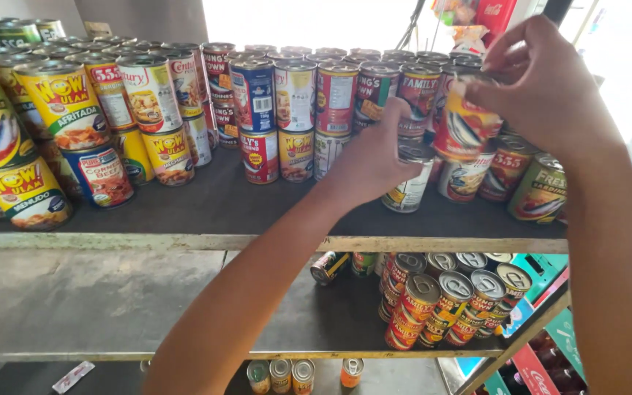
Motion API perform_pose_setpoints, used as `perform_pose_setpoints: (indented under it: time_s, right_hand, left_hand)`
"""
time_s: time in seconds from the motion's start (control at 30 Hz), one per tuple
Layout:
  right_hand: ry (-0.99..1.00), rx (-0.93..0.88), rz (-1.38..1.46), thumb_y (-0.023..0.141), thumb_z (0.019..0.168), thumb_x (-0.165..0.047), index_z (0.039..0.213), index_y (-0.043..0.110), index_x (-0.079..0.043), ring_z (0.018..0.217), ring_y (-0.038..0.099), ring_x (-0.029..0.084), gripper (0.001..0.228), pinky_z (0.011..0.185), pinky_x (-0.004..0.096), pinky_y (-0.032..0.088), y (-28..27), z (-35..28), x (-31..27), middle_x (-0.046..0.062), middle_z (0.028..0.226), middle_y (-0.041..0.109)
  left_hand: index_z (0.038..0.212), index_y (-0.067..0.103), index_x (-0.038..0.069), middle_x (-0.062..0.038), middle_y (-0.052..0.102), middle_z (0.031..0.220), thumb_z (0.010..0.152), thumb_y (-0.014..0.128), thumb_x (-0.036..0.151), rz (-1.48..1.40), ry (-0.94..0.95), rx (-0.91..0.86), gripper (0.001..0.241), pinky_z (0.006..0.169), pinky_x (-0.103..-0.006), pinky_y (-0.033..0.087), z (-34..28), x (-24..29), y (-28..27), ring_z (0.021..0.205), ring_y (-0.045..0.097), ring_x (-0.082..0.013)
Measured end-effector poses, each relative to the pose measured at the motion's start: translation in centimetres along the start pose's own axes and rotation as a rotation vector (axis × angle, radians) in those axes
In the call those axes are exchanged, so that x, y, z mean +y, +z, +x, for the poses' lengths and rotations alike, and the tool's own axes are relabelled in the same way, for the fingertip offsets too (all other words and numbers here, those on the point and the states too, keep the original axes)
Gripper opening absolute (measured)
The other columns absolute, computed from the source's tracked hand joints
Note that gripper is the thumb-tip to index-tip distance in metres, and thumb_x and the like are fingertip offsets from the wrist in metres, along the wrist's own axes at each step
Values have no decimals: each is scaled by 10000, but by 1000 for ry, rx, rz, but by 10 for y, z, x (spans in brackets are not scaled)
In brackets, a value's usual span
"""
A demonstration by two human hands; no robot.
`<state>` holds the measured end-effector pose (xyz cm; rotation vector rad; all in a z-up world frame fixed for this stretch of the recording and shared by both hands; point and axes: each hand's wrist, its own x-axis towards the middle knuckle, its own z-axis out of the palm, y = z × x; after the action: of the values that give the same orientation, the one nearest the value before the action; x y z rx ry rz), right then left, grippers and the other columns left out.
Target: Arranging and stacking various canned goods on grocery store shelves.
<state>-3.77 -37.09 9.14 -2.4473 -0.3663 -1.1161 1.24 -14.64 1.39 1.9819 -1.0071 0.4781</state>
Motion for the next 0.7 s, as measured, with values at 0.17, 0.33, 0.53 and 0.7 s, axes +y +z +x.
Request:
perform_pose_setpoints:
  time_s: [0.17,0.33,0.53,0.7]
  right_hand:
    - [-108,69,144,890,914,-232,1184,558,-44,1054,679,209,468,844,340,560,39,8,-16,103,1107,648]
    - [-112,83,265,826,944,-132,1294,497,-60,1111,679,163,486,838,325,580,66,5,-11,68,1154,633]
    - [124,-127,708,744,926,-69,1524,308,-140,987,640,111,744,777,278,547,104,-15,33,45,1133,655]
    - [35,-144,674,773,985,-110,1417,399,-39,1060,667,87,575,846,268,561,98,-22,31,35,1208,657]
  left_hand:
    - [1469,196,105,-273,660,1220,828,773,255,-74,52,49,876,965,-457,528,-9,-21,5,1171,677,-423]
    - [1543,109,129,-292,629,1304,863,761,288,-56,5,57,956,973,-474,507,-14,-15,-1,1214,634,-449]
    - [1554,84,124,-323,577,1384,884,765,289,-52,127,81,969,955,-477,537,-14,-33,14,1253,611,-459]
    - [1576,45,138,-307,581,1413,901,768,277,11,130,82,999,913,-492,557,-14,-35,16,1196,650,-450]
